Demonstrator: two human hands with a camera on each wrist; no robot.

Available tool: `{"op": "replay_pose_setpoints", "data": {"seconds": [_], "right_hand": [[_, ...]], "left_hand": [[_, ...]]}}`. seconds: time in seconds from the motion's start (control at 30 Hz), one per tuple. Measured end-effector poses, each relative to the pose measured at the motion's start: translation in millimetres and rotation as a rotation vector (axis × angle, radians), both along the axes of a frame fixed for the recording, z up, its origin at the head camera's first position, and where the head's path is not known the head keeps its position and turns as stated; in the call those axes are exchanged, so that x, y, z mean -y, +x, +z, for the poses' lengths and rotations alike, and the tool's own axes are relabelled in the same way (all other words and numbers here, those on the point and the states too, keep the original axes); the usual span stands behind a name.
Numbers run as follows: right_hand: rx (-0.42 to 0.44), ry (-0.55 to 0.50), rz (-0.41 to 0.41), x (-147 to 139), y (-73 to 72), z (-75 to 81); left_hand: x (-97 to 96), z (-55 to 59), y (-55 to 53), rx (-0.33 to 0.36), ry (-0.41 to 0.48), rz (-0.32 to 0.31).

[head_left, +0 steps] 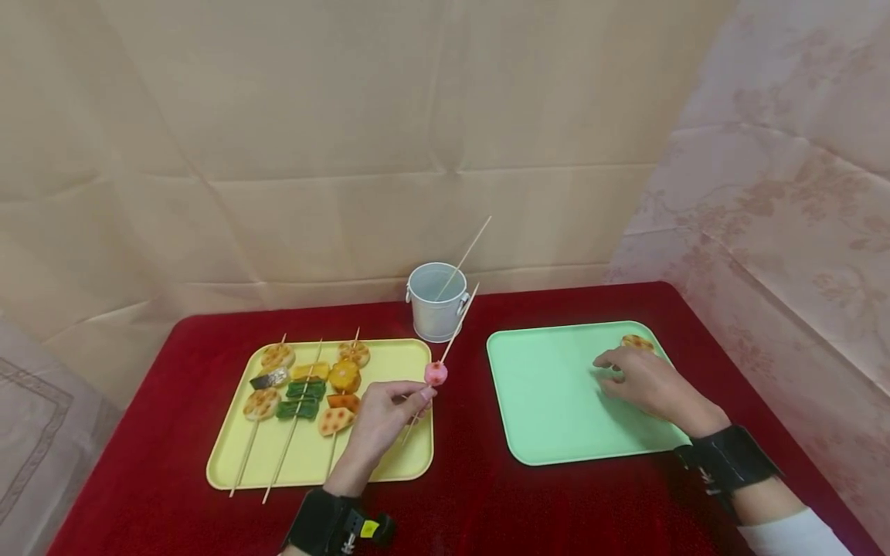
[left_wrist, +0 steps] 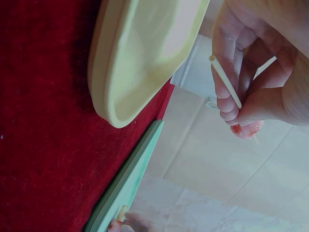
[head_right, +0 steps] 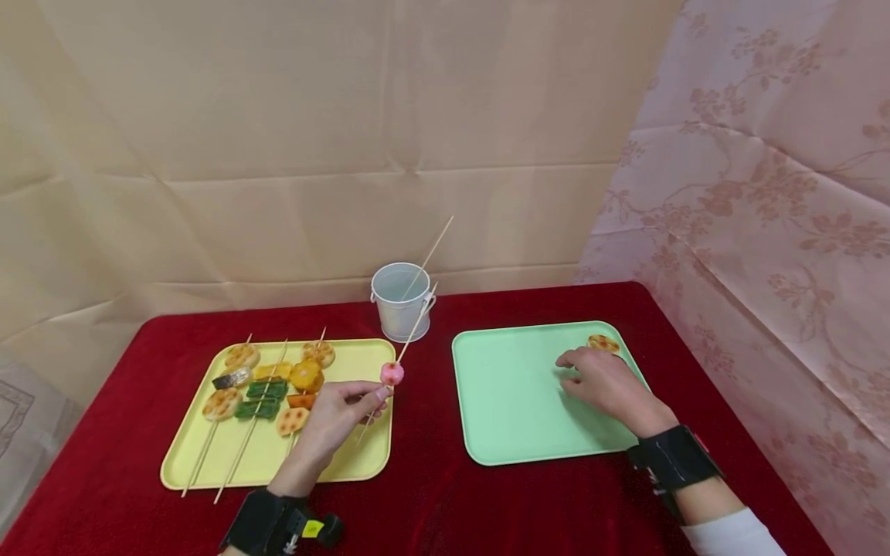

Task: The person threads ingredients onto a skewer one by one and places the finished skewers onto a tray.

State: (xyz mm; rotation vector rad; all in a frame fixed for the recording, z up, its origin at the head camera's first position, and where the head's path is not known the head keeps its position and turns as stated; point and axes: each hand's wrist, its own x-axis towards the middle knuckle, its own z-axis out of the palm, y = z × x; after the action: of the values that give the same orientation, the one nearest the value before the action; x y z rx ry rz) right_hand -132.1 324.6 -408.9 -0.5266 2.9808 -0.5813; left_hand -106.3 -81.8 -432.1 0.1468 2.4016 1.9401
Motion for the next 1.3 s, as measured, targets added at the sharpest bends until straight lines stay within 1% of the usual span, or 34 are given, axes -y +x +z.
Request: {"op": "replay_pose_setpoints", "data": {"seconds": [0.17,0.3,0.47,0.7,0.83,0.97,1.1,1.3], "right_hand": [[-0.043,0.037,0.032,-0.1,-1.4,-5.9],[-0.057,0.066,0.051,-0.4,-1.4,-9.8],[-0.055,0.084,0.065,0.7,0.0,-9.9],[-0.12,0.147,0.092,-0.1,1.5,-11.2],[-0.145,0.156,0.095,-0.6,1.9,-12.2],[-0.151,0.147,0.089,1.1,1.6,-11.0],[-0.145,0.117,0.074,5.6,-2.4,-7.8],[-0.161,0.067,0.083,18.4,-10.2,2.4]], "left_hand": [[0.2,0.1,-0.4,0.002,-0.015,0.011],[0.8,-0.5,-0.6,-0.004,-0.024,0.01],[1.0,-1.5,-1.1,0.001,-0.017,0.01],[1.3,-0.9,-1.2,0.003,-0.014,0.009],[1.0,-0.7,-1.7,0.006,-0.023,0.014],[1.0,-0.5,-2.0,0.011,-0.024,0.016],[1.3,-0.7,-1.9,0.017,-0.013,0.012],[1.9,-1.1,-1.4,0.003,-0.012,0.002]]}}
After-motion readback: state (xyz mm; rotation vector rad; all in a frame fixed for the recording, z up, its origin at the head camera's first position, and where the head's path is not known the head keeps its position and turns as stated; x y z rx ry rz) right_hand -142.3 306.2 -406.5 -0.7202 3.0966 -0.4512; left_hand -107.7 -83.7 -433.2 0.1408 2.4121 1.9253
